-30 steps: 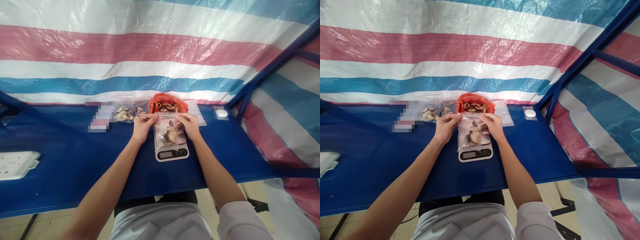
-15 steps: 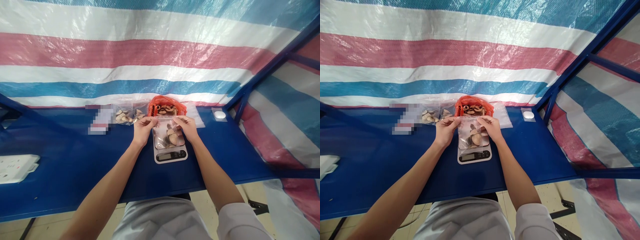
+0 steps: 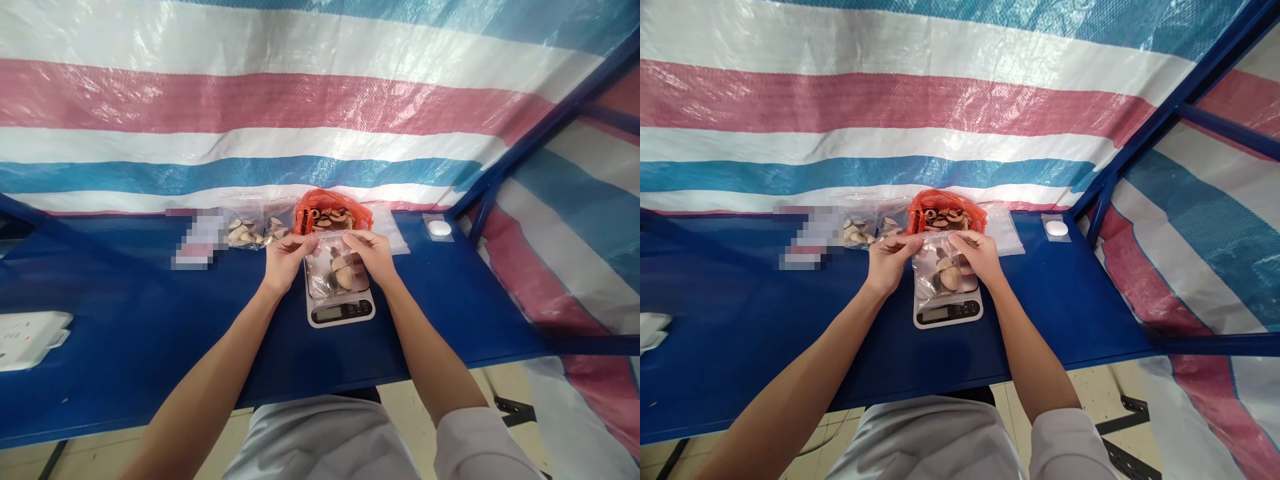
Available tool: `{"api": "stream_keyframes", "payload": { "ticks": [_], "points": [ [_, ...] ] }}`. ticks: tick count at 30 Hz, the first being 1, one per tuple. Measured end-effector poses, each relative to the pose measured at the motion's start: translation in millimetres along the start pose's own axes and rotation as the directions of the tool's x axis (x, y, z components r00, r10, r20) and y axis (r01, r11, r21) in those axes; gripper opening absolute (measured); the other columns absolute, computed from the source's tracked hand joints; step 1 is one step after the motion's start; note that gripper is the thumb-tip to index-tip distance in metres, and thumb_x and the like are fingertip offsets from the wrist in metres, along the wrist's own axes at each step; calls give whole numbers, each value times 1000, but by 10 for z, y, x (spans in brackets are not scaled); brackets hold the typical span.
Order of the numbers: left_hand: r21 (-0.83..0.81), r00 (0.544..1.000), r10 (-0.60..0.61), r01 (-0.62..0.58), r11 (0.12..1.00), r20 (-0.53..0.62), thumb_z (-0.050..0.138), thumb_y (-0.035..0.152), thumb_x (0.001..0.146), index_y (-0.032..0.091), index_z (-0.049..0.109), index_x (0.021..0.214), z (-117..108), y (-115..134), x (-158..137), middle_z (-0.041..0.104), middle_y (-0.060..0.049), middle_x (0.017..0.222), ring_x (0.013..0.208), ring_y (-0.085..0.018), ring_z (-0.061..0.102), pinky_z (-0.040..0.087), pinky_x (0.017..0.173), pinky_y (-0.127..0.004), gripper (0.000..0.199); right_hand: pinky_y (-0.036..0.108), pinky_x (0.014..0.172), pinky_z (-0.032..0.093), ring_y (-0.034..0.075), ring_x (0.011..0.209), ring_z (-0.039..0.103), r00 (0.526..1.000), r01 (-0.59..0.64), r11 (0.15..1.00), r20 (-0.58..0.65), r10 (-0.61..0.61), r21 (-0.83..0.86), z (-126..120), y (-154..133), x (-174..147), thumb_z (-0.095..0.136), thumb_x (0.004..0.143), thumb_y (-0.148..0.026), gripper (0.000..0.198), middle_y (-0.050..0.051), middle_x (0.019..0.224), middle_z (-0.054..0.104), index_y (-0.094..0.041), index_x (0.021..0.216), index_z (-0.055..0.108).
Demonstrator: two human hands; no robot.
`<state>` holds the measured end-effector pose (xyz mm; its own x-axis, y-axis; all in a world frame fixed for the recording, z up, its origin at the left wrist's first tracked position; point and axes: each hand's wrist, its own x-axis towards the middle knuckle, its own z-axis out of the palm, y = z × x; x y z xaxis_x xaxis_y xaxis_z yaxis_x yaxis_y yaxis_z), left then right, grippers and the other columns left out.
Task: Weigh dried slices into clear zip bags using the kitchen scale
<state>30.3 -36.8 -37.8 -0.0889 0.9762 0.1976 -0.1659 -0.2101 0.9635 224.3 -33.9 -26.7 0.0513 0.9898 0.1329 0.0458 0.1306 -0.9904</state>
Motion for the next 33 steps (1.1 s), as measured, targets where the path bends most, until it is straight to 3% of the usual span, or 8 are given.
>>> {"api": "stream_keyframes", "payload": {
  "ticks": [11, 24, 33],
  "points": [
    [40, 997, -32, 29, 999, 64, 88, 48, 68, 19, 81, 78, 6, 44, -14, 76, -4, 71, 70, -20, 69, 57, 76, -34, 31, 33, 58, 59, 20, 65, 71, 999, 10, 1000, -30, -10, 18, 48, -25, -57, 80, 68, -56, 35, 1, 70, 75, -23, 80, 76],
    [-53, 989, 16, -8, 999, 150, 84, 38, 75, 19, 75, 68, 19, 64, -36, 74, -2, 68, 67, -15, 65, 52, 71, -27, 23, 31, 55, 57, 17, 54, 67, 993, 99, 995, -63, -97, 32, 73, -35, -81, 82, 66, -56, 38, 0, 60, 69, -20, 73, 74],
    [44, 993, 60, -65, 997, 105, 82, 40, 78, 19, 80, 78, 49, 28, -45, 77, -2, 76, 74, -17, 68, 54, 81, -30, 21, 29, 56, 57, 18, 62, 69, 993, 107, 994, -52, -105, 34, 57, 17, -89, 82, 69, -50, 31, 1, 69, 74, -21, 78, 76]
  ]
}}
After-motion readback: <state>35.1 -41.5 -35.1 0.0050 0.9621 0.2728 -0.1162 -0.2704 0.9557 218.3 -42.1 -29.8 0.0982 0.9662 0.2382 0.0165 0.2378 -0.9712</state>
